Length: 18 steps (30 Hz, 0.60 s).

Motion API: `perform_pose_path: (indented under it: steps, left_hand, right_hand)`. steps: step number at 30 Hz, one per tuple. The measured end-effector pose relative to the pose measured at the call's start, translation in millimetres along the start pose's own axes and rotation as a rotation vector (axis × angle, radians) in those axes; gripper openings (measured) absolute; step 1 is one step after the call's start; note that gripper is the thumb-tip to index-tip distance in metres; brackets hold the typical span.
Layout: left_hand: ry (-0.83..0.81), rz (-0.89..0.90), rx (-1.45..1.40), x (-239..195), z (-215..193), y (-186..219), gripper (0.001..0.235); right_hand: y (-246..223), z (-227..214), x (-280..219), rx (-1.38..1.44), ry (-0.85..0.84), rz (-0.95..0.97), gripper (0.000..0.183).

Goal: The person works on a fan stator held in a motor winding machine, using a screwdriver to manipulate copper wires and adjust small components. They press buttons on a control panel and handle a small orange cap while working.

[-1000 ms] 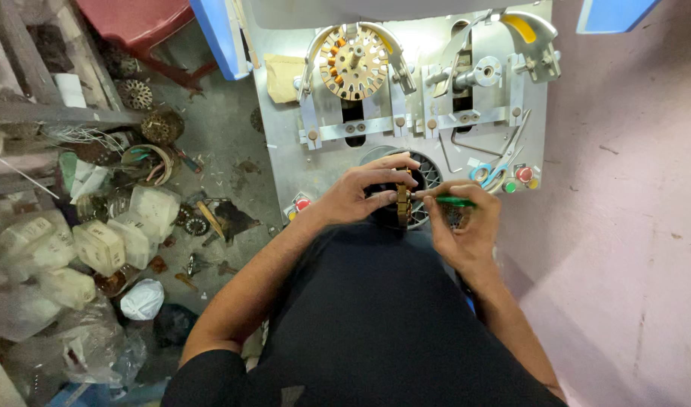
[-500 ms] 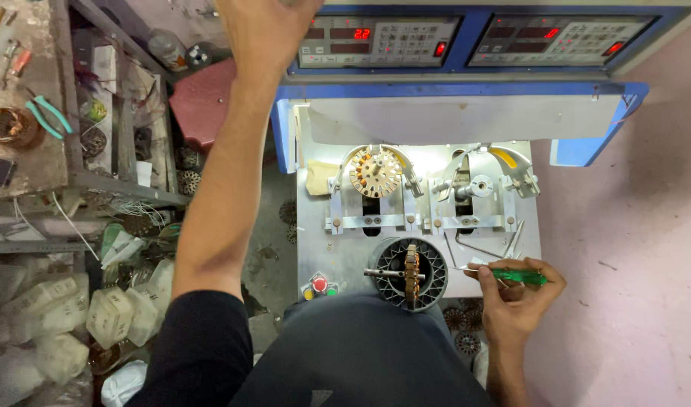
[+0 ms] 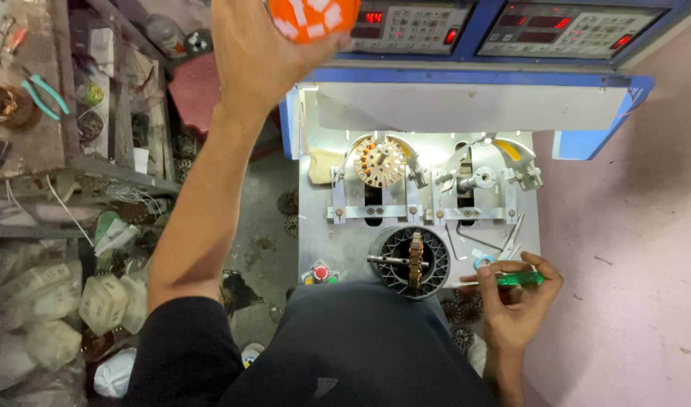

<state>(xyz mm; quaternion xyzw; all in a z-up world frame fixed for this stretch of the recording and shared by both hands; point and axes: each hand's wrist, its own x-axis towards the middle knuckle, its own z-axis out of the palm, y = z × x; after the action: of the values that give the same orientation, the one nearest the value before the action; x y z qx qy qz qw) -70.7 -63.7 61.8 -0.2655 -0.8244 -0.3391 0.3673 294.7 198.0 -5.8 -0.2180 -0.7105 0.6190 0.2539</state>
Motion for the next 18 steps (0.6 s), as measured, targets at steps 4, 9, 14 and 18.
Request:
perform_pose_path:
  steps: [4,9,14,18]
  left_hand:
    - [-0.085,0.036,-0.23,-119,-50,51,0.122]
    - [-0.329,-0.219,-0.196,-271,-49,73,0.128]
    - [-0.419,-0.396,-0.064,-389,-12,47,0.104]
    - [-0.409,-0.406,-0.01,-431,10,32,0.096]
  right_hand:
    - [-18,10,-17,-0.064,-0.161,0.099,0.039]
    - [-31,43,-37,-0.223,-0.53,0.126,0.037]
    - [-31,79,-59,-0.356,-0.735,0.18,0.042]
    - [-30,92,-77,-0.403,-0.799,0.159,0.043]
